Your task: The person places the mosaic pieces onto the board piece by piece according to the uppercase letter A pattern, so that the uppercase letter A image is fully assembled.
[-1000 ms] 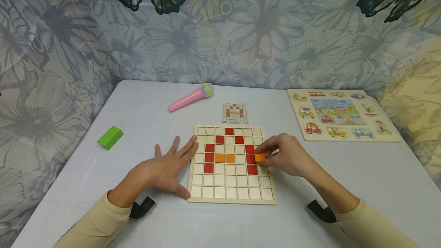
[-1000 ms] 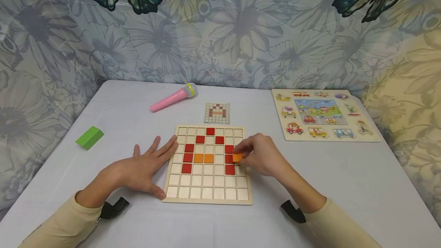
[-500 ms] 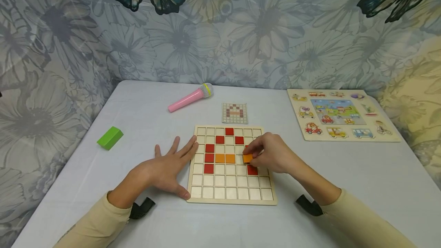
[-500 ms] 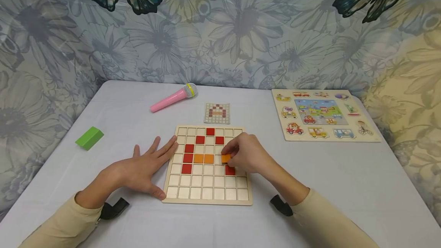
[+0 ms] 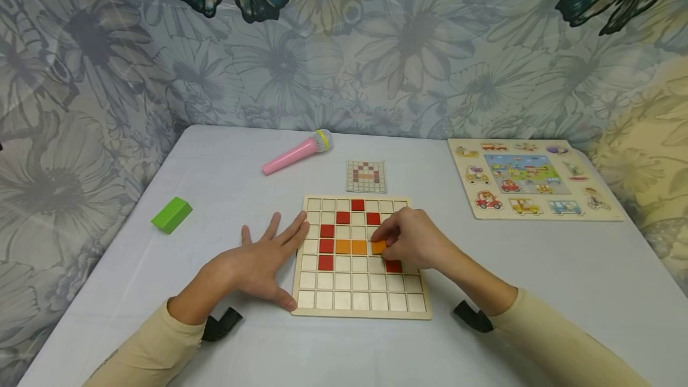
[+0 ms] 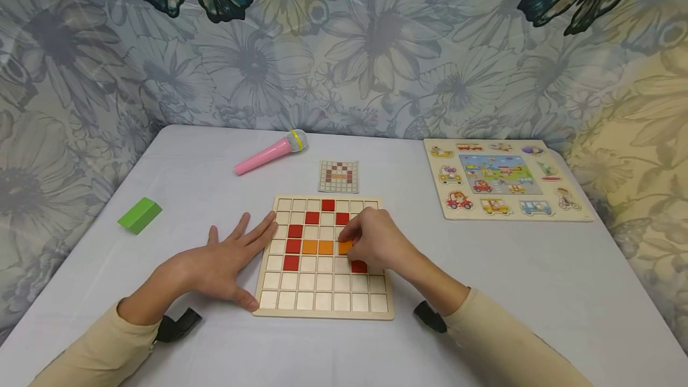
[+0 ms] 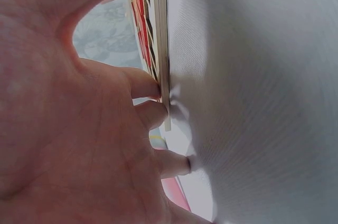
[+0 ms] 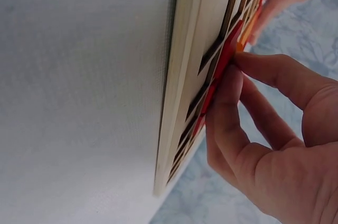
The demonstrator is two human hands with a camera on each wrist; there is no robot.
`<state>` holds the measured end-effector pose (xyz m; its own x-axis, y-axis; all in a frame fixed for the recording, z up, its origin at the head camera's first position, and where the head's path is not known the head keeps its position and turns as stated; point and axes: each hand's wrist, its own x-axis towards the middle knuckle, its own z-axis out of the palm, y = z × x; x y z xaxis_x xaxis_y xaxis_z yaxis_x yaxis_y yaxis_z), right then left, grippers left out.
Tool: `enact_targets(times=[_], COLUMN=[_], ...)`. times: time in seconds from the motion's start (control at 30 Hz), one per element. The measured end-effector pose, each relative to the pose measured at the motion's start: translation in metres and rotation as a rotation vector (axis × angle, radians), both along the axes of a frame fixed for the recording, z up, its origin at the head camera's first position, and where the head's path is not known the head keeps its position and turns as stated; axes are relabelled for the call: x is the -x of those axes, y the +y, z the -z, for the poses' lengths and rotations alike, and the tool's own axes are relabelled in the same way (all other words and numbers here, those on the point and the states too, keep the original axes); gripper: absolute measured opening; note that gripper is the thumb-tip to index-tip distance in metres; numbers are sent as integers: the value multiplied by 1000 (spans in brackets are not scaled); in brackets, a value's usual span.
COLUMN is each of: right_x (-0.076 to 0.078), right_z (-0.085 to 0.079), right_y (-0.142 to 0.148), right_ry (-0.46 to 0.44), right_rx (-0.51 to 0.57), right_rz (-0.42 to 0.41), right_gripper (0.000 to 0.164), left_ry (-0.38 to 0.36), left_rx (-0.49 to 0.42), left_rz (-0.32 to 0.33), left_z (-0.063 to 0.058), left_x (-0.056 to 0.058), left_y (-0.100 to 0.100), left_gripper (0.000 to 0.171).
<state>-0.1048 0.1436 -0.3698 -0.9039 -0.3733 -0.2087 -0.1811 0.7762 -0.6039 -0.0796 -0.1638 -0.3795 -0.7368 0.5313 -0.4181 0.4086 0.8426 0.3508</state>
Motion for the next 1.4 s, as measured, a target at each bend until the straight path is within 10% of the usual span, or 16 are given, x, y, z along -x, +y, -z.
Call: enact_targets(times=[1.4], right_x=[-5], right_z=[-4], right_y=[-1], right_ry=[39], right_rx=[25], right_rz=[-28], right_gripper=[19], left_ry=[3], left_rx=[-3], left_rz=[-3], left_z=[1], left_x=[-1], left_y=[0], left_gripper=[140])
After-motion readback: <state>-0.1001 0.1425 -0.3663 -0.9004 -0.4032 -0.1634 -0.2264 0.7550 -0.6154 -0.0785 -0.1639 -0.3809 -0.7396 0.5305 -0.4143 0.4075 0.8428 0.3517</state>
